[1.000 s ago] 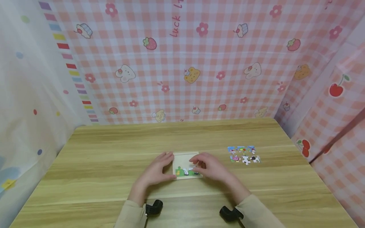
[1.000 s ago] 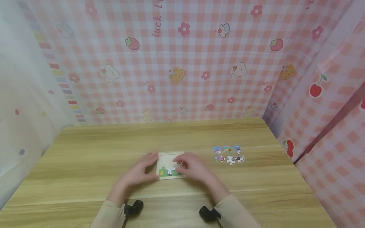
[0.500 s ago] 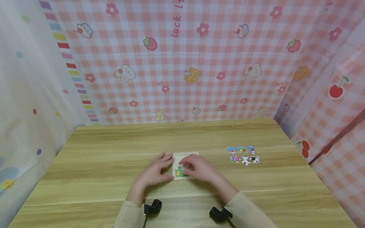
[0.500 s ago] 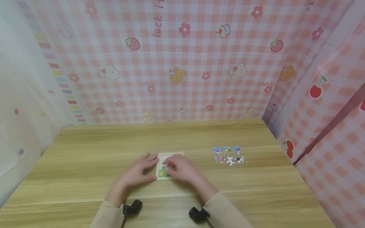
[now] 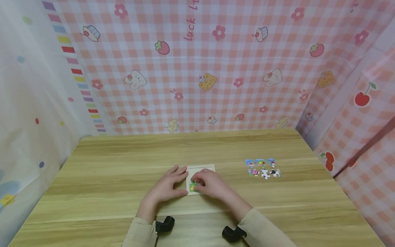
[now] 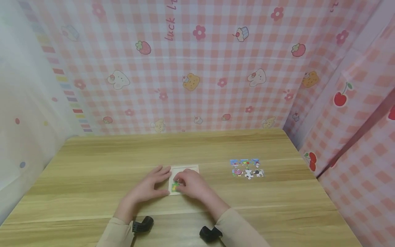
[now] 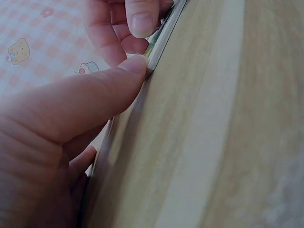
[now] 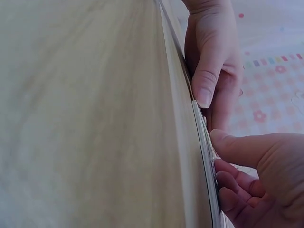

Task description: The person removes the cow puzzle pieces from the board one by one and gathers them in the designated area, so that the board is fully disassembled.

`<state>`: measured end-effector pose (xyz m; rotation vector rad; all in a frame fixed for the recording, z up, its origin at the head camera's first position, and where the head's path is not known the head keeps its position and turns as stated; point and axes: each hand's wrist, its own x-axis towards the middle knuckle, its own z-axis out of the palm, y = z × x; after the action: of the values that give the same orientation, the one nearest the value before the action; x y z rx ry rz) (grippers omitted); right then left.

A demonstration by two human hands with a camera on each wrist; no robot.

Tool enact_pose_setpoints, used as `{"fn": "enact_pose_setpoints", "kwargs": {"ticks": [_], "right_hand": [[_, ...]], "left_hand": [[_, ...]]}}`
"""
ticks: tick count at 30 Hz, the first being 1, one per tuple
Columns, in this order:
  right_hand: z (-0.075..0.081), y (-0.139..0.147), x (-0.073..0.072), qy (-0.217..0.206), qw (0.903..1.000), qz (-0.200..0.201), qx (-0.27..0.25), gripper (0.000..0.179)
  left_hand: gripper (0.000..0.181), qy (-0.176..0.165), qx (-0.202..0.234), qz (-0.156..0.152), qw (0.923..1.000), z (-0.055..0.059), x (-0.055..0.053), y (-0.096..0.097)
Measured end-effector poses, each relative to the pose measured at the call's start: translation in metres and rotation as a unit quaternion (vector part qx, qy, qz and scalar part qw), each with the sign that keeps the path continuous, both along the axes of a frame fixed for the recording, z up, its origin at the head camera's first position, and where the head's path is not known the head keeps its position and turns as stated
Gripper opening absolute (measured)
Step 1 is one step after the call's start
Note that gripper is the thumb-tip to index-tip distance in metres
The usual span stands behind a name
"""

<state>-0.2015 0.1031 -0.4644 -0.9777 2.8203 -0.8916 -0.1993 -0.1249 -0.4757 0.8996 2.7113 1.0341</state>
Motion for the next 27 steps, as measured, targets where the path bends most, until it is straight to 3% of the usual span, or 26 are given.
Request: {"fn": "enact_pose_setpoints", "kwargs": {"ticks": [27], "right_hand": [[-0.0012,-0.0054,0.0023,0.010,0.9992,-0.033,0.018,0.025]], "left_hand": [[0.067,0.012,0.006,-0.003,0.9999,-0.0020,-0.0013,-0.0010]]}}
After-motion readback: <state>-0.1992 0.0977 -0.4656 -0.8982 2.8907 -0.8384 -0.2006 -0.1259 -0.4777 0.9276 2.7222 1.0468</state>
